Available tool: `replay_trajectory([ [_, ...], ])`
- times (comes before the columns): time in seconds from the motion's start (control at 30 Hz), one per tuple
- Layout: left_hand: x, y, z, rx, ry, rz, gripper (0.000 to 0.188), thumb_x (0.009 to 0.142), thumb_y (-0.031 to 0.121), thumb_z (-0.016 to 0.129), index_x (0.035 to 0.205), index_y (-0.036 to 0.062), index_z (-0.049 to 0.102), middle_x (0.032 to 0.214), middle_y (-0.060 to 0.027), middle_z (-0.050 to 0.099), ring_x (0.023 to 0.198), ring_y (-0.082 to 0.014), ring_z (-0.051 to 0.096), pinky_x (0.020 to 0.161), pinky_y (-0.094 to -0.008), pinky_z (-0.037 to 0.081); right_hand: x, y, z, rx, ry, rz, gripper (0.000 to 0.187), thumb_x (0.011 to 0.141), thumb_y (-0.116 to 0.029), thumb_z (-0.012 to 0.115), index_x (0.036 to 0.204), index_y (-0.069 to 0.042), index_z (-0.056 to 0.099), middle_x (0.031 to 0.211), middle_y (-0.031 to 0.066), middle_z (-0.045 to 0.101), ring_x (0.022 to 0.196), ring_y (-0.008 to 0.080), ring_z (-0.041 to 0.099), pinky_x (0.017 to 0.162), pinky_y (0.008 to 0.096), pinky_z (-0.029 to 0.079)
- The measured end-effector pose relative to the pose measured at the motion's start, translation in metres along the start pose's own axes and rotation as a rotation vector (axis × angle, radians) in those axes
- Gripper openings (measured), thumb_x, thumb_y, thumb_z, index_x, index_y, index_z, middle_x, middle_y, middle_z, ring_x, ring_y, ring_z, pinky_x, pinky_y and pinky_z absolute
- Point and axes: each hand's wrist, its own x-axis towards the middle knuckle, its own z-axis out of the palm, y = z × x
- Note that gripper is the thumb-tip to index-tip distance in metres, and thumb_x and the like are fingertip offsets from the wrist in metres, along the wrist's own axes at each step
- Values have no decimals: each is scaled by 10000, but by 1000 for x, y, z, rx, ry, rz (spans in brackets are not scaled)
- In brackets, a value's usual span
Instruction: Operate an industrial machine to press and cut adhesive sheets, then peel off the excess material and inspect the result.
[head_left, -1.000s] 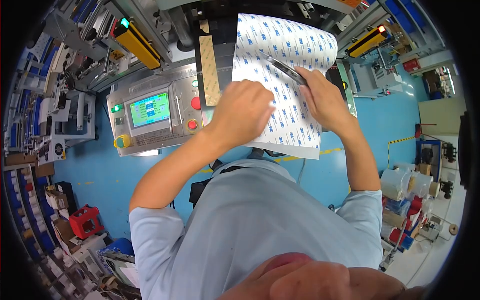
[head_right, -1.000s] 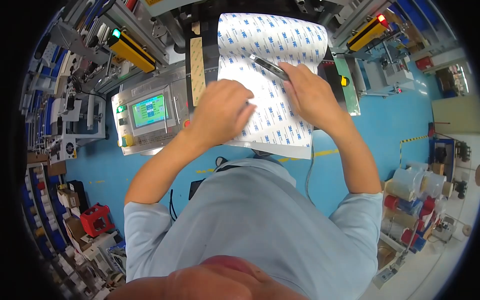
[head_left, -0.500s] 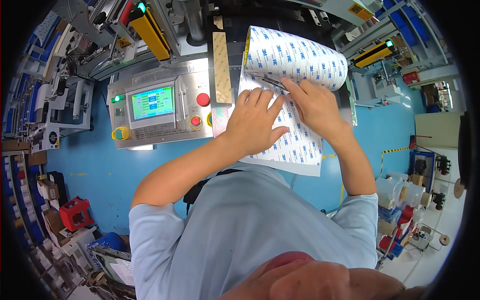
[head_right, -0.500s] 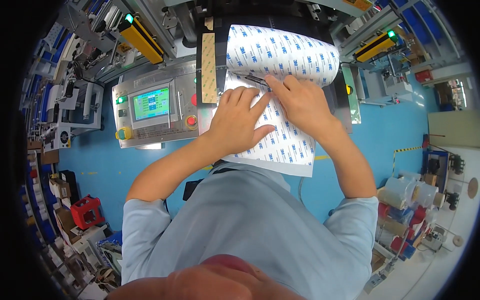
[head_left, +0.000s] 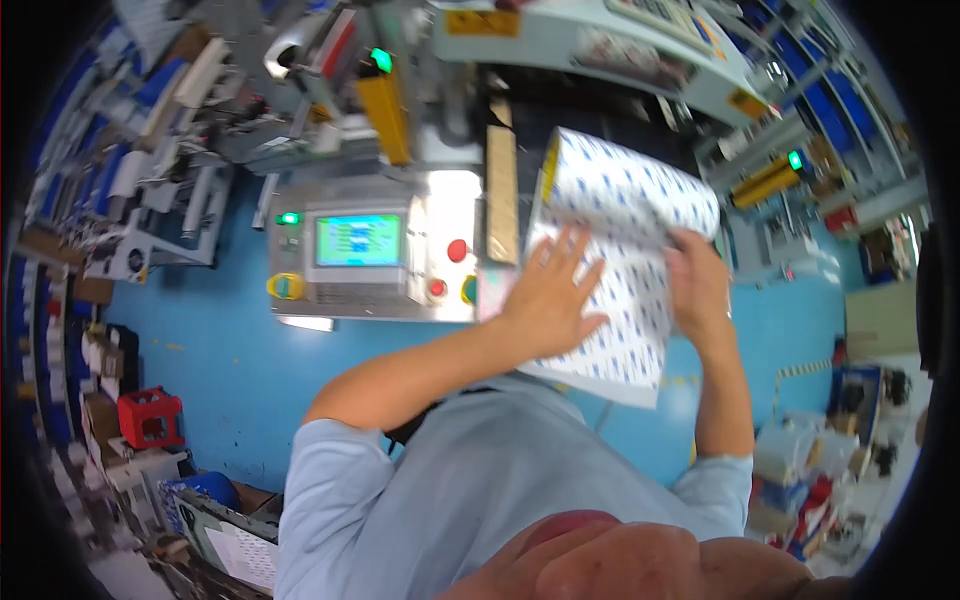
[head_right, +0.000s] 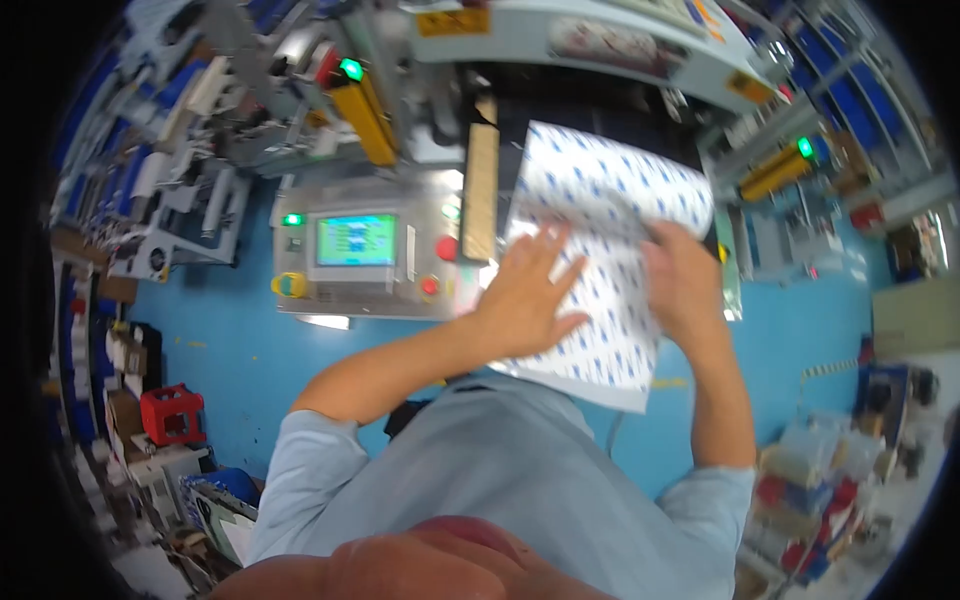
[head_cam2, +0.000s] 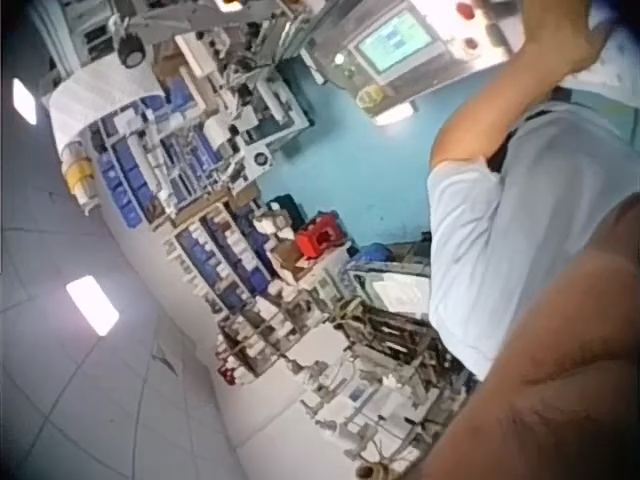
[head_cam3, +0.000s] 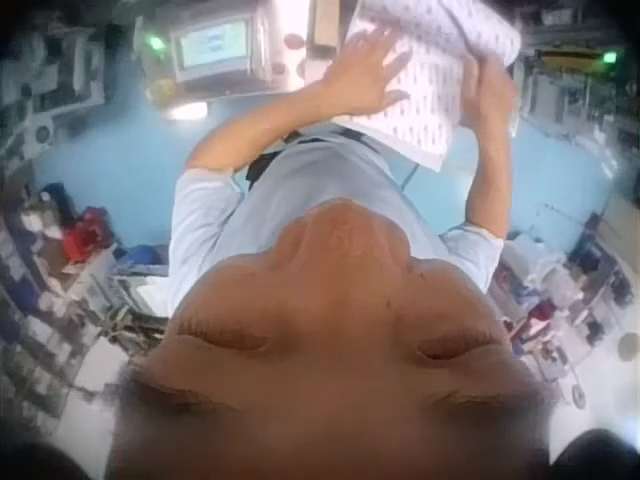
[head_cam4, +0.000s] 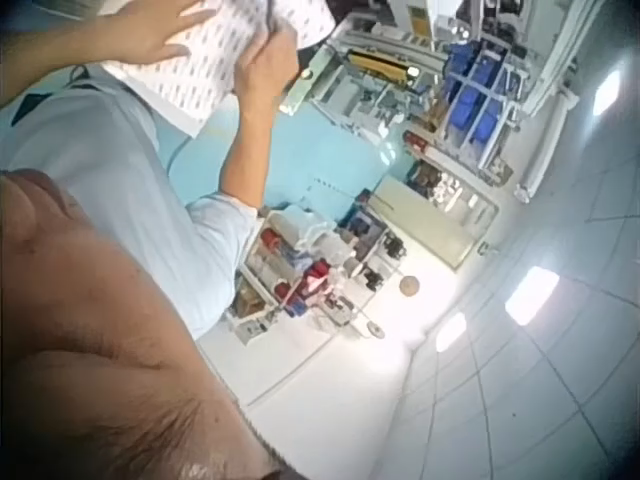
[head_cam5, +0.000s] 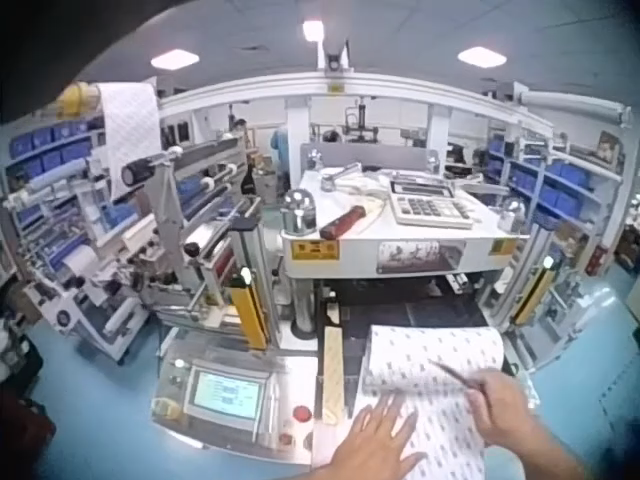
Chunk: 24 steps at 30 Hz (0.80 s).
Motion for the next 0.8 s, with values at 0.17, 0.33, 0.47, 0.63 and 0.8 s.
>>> replay_trajectory([
  [0.17, 8, 6, -7, 8, -111, -8, 659, 915, 480, 546, 1350, -12, 496, 1523, -294, 247, 1437, -439, 183, 1153, -538, 158, 7, 85, -33, 99, 201, 512, 304, 940, -295, 622, 933, 9, 614, 776, 103, 615, 679, 216, 548, 665, 328, 456],
  [0.33, 10, 7, -8, 32, -66, 0, 644, 906, 467, 565, 1329, -14, 505, 1519, -288, 250, 1436, -440, 182, 1151, -555, 157, 12, 82, -12, 961, 90, 837, 146, 865, -151, 714, 929, -46, 635, 823, 1, 631, 719, 93, 587, 665, 223, 458],
  [0.47, 10, 10, -11, 36, -79, -3, 658, 909, 470, 560, 1348, -14, 485, 1524, -288, 241, 1433, -445, 190, 1151, -557, 156, 12, 76, 9, 1388, 218, 738, 278, 815, -3, 723, 751, -147, 495, 704, -47, 523, 636, 66, 522, 607, 214, 422],
  [0.63, 9, 16, -9, 32, -92, -26, 656, 916, 470, 549, 1359, -9, 473, 1522, -296, 249, 1429, -451, 196, 1155, -550, 147, -3, 69, 18, 1368, 367, 624, 379, 807, 34, 715, 696, -168, 414, 658, -68, 461, 585, 45, 443, 569, 198, 360],
  [0.8, 13, 12, -1, 42, -86, -39, 667, 909, 514, 531, 1351, 15, 505, 1515, -295, 279, 1430, -452, 207, 1153, -563, 144, -12, 67, 16, 1208, 349, 644, 396, 825, 1, 734, 696, -174, 403, 654, -86, 420, 542, 21, 387, 492, 189, 297],
])
